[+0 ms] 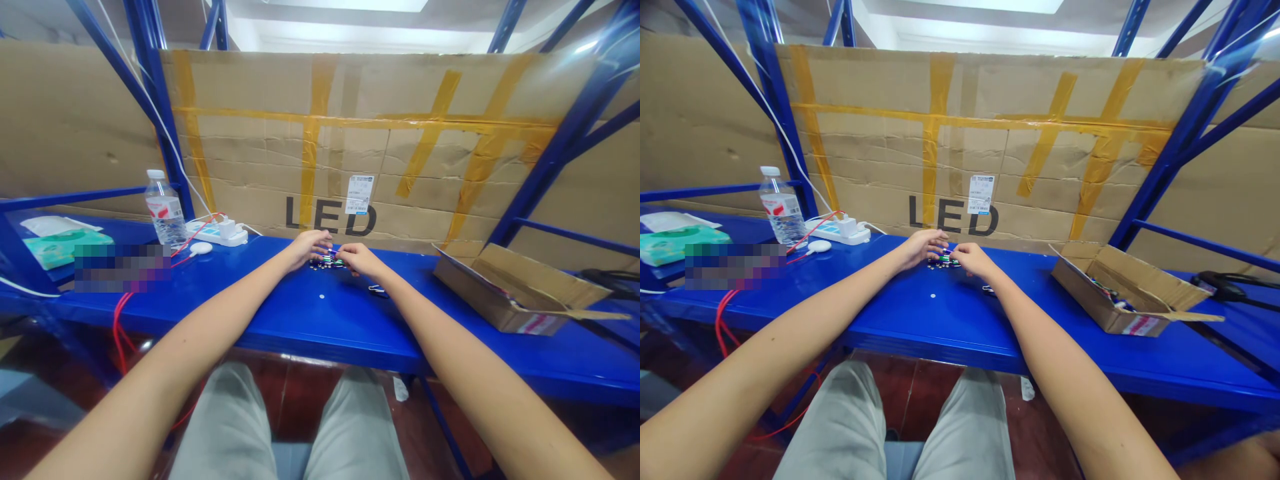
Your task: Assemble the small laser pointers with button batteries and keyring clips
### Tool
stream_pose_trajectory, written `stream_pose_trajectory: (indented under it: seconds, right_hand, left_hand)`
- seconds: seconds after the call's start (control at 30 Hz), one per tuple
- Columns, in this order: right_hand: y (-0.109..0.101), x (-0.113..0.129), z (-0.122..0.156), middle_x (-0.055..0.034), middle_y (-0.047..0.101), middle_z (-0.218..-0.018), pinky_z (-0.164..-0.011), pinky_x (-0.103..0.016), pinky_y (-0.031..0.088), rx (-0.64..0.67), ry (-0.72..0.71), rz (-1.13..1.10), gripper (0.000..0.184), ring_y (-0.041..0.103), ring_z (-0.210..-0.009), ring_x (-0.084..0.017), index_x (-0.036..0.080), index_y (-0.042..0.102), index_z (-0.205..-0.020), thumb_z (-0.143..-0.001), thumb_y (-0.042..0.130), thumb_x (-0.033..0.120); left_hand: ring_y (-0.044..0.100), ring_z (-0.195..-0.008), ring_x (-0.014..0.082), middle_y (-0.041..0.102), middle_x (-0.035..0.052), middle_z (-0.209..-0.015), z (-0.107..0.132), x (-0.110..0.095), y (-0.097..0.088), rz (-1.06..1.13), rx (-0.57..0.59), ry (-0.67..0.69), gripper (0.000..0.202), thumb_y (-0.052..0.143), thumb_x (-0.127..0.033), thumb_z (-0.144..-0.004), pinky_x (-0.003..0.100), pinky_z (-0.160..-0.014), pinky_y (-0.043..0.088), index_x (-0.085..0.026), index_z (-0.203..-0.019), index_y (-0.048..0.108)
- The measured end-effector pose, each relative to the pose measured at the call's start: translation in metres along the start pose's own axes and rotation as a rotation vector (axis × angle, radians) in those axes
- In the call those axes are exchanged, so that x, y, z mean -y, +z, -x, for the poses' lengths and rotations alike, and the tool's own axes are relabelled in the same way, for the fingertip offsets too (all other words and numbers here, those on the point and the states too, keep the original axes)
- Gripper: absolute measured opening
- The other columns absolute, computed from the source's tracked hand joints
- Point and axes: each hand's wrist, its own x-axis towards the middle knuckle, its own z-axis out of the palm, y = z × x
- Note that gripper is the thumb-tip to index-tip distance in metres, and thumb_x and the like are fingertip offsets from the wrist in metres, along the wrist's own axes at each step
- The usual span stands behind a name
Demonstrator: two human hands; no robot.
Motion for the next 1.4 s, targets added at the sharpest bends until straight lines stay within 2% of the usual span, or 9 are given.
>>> stream_pose_trajectory:
  seconds: [0.13,0.23,0.33,0.43,0.57,0.8,0.93,1.07,1.4]
  right_hand:
    - [-0.002,0.0,0.0,0.0049,0.046,-0.05,-0.038,-0.02,0.031,0.01,-0.007,0.033,0.011,0.04,-0.044,-0.008,0.016,0.061,-0.073,-0.081,0.061,0.024]
    - [-0.006,-0.004,-0.003,0.0042,0.052,-0.056,-0.043,-0.019,0.034,0.027,-0.022,0.005,0.011,0.044,-0.048,-0.008,0.014,0.066,-0.086,-0.077,0.063,0.019]
    - [-0.011,-0.008,-0.007,0.0023,0.061,-0.07,-0.049,-0.021,0.041,-0.035,-0.03,-0.076,0.03,0.05,-0.053,-0.008,0.014,0.063,-0.097,-0.069,0.063,0.006]
    - [-0.016,-0.01,-0.009,0.0007,0.063,-0.08,-0.055,-0.024,0.049,-0.136,-0.064,-0.179,0.035,0.058,-0.058,-0.01,0.016,0.057,-0.093,-0.063,0.062,-0.001]
    - [-0.021,-0.011,-0.01,-0.0004,0.064,-0.068,-0.06,-0.029,0.054,-0.226,-0.081,-0.222,0.024,0.064,-0.059,-0.014,0.018,0.05,-0.077,-0.068,0.068,0.004]
    - [-0.025,-0.025,-0.016,-0.0025,0.065,-0.062,-0.064,-0.031,0.055,-0.256,-0.097,-0.187,0.014,0.065,-0.058,-0.016,0.014,0.061,-0.069,-0.066,0.075,0.014]
    - [-0.027,-0.038,-0.023,-0.0006,0.065,-0.06,-0.063,-0.029,0.052,-0.297,-0.141,-0.022,0.01,0.06,-0.058,-0.014,0.013,0.071,-0.075,-0.068,0.074,0.02]
    - [-0.027,-0.046,-0.029,-0.0053,0.074,-0.076,-0.071,-0.029,0.05,-0.361,-0.15,0.223,0.016,0.065,-0.072,-0.018,0.014,0.078,-0.085,-0.075,0.069,0.022]
    - [-0.014,-0.051,-0.045,-0.0097,0.078,-0.102,-0.09,-0.027,0.049,-0.329,-0.113,0.567,0.029,0.069,-0.1,-0.022,0.015,0.08,-0.103,-0.085,0.057,0.012]
  left_hand:
    - [0.06,-0.059,0.0162,0.065,0.0036,-0.063,0.001,0.009,0.005,-0.387,0.076,0.091,0.012,0.073,-0.023,-0.079,0.028,-0.057,0.042,-0.015,-0.087,0.067]
    - [0.058,-0.054,0.0172,0.061,0.0016,-0.055,0.002,0.011,0.006,-0.465,0.082,0.132,0.008,0.067,-0.02,-0.081,0.03,-0.056,0.042,-0.016,-0.088,0.067]
    - [0.056,-0.053,0.0166,0.06,0.0015,-0.054,0.002,0.009,0.004,-0.496,0.035,0.176,0.006,0.066,-0.02,-0.08,0.03,-0.057,0.042,-0.016,-0.085,0.067]
    - [0.054,-0.052,0.0149,0.06,0.0011,-0.056,0.001,0.007,0.002,-0.522,-0.023,0.22,0.007,0.069,-0.02,-0.078,0.03,-0.057,0.041,-0.016,-0.083,0.067]
    - [0.054,-0.056,0.0153,0.062,0.0024,-0.063,-0.001,0.007,-0.001,-0.567,-0.082,0.244,0.009,0.068,-0.021,-0.077,0.032,-0.061,0.043,-0.016,-0.085,0.069]
    - [0.059,-0.065,0.0157,0.066,0.005,-0.073,-0.01,0.012,-0.011,-0.61,-0.17,0.26,0.011,0.066,-0.021,-0.08,0.03,-0.065,0.046,-0.015,-0.088,0.07]
    - [0.061,-0.07,0.0152,0.069,0.0054,-0.078,-0.013,0.012,-0.017,-0.696,-0.223,0.269,0.016,0.068,-0.02,-0.079,0.028,-0.068,0.048,-0.013,-0.093,0.071]
    - [0.064,-0.079,0.0164,0.072,0.0051,-0.083,-0.013,0.011,-0.022,-0.884,-0.256,0.299,0.015,0.07,-0.023,-0.078,0.029,-0.076,0.049,-0.016,-0.091,0.075]
    - [0.067,-0.101,0.0215,0.076,0.0081,-0.105,-0.03,0.018,-0.029,-1.159,-0.26,0.187,0.025,0.063,-0.021,-0.083,0.031,-0.095,0.05,-0.019,-0.102,0.078]
